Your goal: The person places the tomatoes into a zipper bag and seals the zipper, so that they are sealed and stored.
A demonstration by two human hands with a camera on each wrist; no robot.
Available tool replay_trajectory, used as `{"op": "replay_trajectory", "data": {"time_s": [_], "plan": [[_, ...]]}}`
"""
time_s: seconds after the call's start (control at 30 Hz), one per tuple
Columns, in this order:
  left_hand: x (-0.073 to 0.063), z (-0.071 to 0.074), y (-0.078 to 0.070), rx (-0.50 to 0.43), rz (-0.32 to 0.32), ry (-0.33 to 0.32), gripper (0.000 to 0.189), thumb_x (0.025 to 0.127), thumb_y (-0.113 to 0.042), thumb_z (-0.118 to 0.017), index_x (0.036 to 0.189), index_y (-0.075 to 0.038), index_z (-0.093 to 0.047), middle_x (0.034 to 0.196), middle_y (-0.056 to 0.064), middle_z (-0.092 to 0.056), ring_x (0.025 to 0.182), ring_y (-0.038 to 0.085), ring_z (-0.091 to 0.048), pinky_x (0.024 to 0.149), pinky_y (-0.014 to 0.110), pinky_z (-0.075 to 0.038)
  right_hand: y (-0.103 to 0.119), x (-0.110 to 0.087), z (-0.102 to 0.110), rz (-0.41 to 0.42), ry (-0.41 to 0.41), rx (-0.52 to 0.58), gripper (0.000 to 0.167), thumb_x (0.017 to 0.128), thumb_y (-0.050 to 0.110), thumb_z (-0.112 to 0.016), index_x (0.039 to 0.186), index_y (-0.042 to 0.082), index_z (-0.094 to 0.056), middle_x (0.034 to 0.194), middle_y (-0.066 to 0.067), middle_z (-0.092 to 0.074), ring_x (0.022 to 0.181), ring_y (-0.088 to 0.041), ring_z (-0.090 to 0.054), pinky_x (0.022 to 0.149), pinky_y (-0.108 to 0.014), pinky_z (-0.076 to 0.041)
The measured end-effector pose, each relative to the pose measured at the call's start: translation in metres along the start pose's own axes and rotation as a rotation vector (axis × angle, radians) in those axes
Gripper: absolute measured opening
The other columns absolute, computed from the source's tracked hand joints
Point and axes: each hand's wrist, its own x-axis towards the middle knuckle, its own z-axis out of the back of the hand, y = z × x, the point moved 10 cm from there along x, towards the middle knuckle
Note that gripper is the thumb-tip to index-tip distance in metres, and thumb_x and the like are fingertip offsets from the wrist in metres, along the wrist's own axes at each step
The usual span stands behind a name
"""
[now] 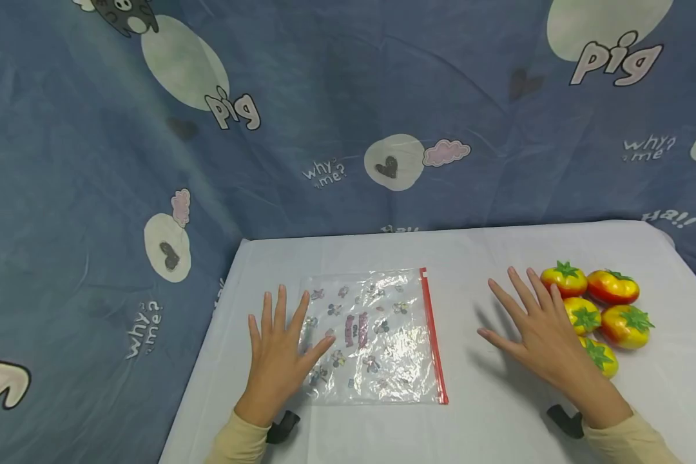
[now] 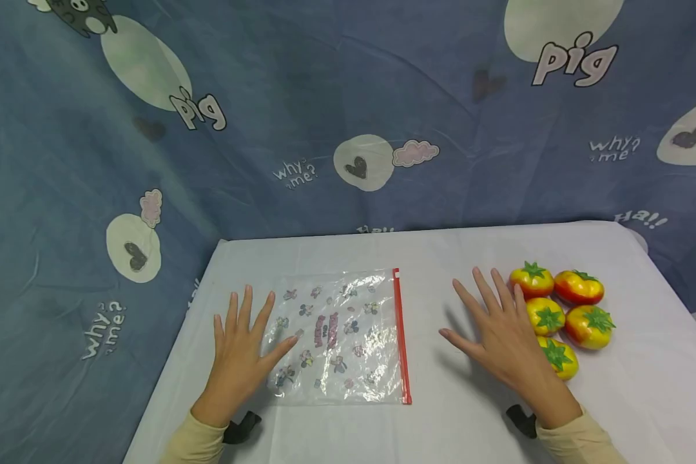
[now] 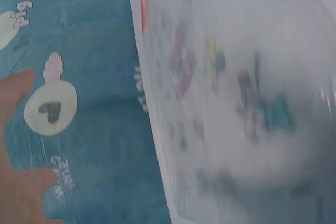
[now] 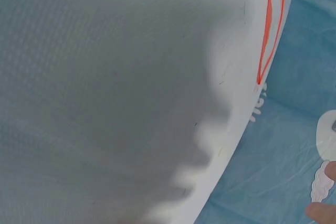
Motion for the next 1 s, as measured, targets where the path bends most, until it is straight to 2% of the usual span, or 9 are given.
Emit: {"op": "replay_trajectory", "data": {"time_s": [0.27,0.4,0.5,0.67,0.87,1.0], "plan": [[-0.005,-0.021,-0.029,-0.044,-0.049,0.038,0.090,0.092,-0.069,-0.062,0.164,-0.027,-0.028,0.176,0.011,-0.001,0.162,0.039,0.007,0.122,0.076,0.004,0.003,-0.001,0.000,0.005,-0.006,0.009,0.090,0.086,0.060,-0.069,0.162,0.024,-0.034,0.169,-0.020,-0.026,0.156,-0.046,-0.016,0.124,-0.075,-0.012],[-0.007,-0.033,-0.044,-0.060,-0.073,0.061,0.089,0.093,-0.070,-0.060,0.165,-0.028,-0.026,0.176,0.009,0.000,0.162,0.037,0.004,0.123,0.075,0.000,0.002,-0.002,-0.001,0.007,-0.009,0.016,0.090,0.087,0.059,-0.070,0.162,0.024,-0.034,0.169,-0.021,-0.026,0.156,-0.046,-0.017,0.125,-0.073,-0.010],[-0.008,-0.041,-0.056,-0.065,-0.105,0.063,0.089,0.093,-0.070,-0.059,0.165,-0.027,-0.027,0.175,0.012,-0.005,0.162,0.040,-0.004,0.124,0.075,-0.007,0.001,-0.002,-0.002,0.004,-0.002,0.018,0.091,0.086,0.059,-0.070,0.162,0.024,-0.034,0.169,-0.021,-0.025,0.156,-0.046,-0.017,0.126,-0.073,-0.010],[-0.013,-0.058,-0.078,-0.097,-0.154,0.088,0.088,0.093,-0.068,-0.061,0.164,-0.025,-0.031,0.173,0.018,-0.017,0.160,0.042,-0.013,0.124,0.073,-0.012,0.002,-0.002,-0.003,0.002,0.007,0.012,0.092,0.086,0.058,-0.071,0.162,0.024,-0.032,0.169,-0.021,-0.024,0.156,-0.046,-0.017,0.126,-0.072,-0.010],[-0.018,-0.078,-0.098,-0.137,-0.189,0.158,0.087,0.093,-0.069,-0.058,0.163,-0.026,-0.032,0.173,0.017,-0.017,0.161,0.041,-0.012,0.126,0.070,-0.012,0.004,-0.002,-0.003,0.008,-0.004,0.009,0.095,0.082,0.054,-0.075,0.162,0.024,-0.034,0.169,-0.021,-0.026,0.156,-0.046,-0.018,0.126,-0.072,-0.011],[-0.019,-0.086,-0.110,-0.119,-0.238,0.163,0.087,0.093,-0.070,-0.059,0.162,-0.023,-0.035,0.171,0.020,-0.020,0.160,0.042,-0.013,0.128,0.067,-0.012,0.005,-0.002,-0.004,0.011,0.001,0.012,0.095,0.081,0.054,-0.076,0.161,0.024,-0.034,0.169,-0.020,-0.026,0.157,-0.044,-0.017,0.127,-0.071,-0.010]]}}
